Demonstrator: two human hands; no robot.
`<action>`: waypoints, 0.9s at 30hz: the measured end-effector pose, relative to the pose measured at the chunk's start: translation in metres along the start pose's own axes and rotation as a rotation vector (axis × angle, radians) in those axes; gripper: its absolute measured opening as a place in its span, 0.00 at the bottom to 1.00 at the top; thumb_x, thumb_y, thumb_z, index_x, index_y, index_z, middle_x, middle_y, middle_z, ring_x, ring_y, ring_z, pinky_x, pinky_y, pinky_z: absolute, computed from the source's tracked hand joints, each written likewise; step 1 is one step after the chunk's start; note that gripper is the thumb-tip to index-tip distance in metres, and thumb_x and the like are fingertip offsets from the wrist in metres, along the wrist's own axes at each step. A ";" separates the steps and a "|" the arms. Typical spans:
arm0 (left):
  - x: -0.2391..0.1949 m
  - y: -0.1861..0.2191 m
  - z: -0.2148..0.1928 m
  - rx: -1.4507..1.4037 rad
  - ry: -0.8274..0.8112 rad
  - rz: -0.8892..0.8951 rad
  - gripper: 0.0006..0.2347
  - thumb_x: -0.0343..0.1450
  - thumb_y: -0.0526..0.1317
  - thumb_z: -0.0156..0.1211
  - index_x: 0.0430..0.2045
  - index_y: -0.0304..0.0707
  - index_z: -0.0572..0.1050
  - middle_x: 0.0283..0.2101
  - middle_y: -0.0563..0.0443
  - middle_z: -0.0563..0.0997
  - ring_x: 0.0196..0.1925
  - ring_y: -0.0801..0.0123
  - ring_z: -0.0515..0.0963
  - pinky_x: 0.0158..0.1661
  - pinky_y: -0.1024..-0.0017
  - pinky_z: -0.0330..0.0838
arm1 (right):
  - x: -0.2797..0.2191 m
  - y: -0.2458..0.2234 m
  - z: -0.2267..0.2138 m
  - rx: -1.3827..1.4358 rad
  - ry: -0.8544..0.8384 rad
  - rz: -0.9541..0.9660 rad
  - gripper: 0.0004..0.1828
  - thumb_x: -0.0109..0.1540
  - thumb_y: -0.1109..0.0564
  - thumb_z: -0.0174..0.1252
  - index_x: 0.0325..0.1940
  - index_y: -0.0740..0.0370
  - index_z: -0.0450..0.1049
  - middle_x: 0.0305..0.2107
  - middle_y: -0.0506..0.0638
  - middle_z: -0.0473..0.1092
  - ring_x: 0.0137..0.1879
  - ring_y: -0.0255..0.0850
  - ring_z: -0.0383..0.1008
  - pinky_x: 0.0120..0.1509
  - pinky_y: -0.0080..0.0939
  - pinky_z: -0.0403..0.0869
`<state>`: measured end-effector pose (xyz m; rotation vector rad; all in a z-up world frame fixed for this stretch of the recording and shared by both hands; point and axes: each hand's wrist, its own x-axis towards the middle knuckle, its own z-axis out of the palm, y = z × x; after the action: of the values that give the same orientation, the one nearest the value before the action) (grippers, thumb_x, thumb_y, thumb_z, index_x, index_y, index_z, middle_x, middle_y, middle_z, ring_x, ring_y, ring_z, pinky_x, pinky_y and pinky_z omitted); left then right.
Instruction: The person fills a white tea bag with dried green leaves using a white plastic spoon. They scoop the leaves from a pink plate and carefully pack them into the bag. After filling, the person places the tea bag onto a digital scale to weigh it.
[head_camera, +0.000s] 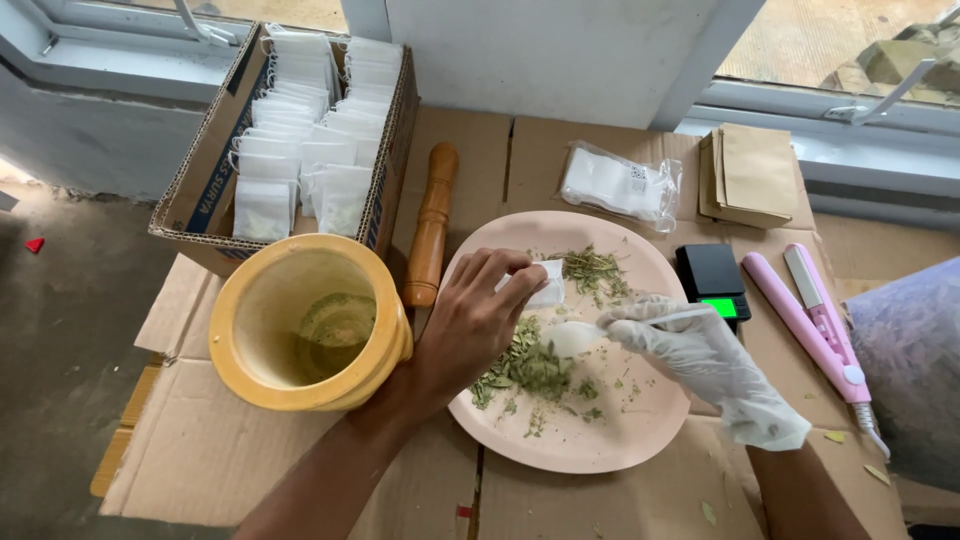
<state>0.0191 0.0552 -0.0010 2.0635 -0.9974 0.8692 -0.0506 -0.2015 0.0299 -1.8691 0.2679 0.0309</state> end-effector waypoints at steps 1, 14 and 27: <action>0.001 0.000 0.001 0.000 -0.001 0.002 0.03 0.82 0.34 0.59 0.42 0.40 0.79 0.39 0.51 0.74 0.45 0.60 0.80 0.49 0.65 0.75 | 0.005 -0.001 0.000 0.001 0.001 -0.001 0.17 0.54 0.63 0.79 0.47 0.67 0.91 0.41 0.61 0.82 0.49 0.45 0.79 0.50 0.52 0.84; 0.002 0.002 0.002 -0.007 -0.005 -0.006 0.01 0.81 0.33 0.60 0.42 0.39 0.79 0.39 0.50 0.74 0.44 0.59 0.81 0.48 0.64 0.75 | -0.015 -0.030 0.012 -0.005 -0.050 0.083 0.13 0.57 0.55 0.80 0.42 0.66 0.91 0.27 0.59 0.82 0.36 0.43 0.80 0.45 0.46 0.82; -0.001 0.000 0.001 0.005 -0.028 0.003 0.03 0.81 0.35 0.62 0.42 0.43 0.82 0.40 0.52 0.75 0.46 0.62 0.81 0.49 0.64 0.75 | 0.008 0.007 0.019 0.175 -0.099 0.127 0.14 0.65 0.60 0.73 0.31 0.75 0.83 0.18 0.57 0.75 0.24 0.35 0.71 0.23 0.28 0.66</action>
<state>0.0190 0.0549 -0.0022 2.0845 -1.0140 0.8472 -0.0421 -0.1867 0.0157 -1.6693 0.3099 0.1809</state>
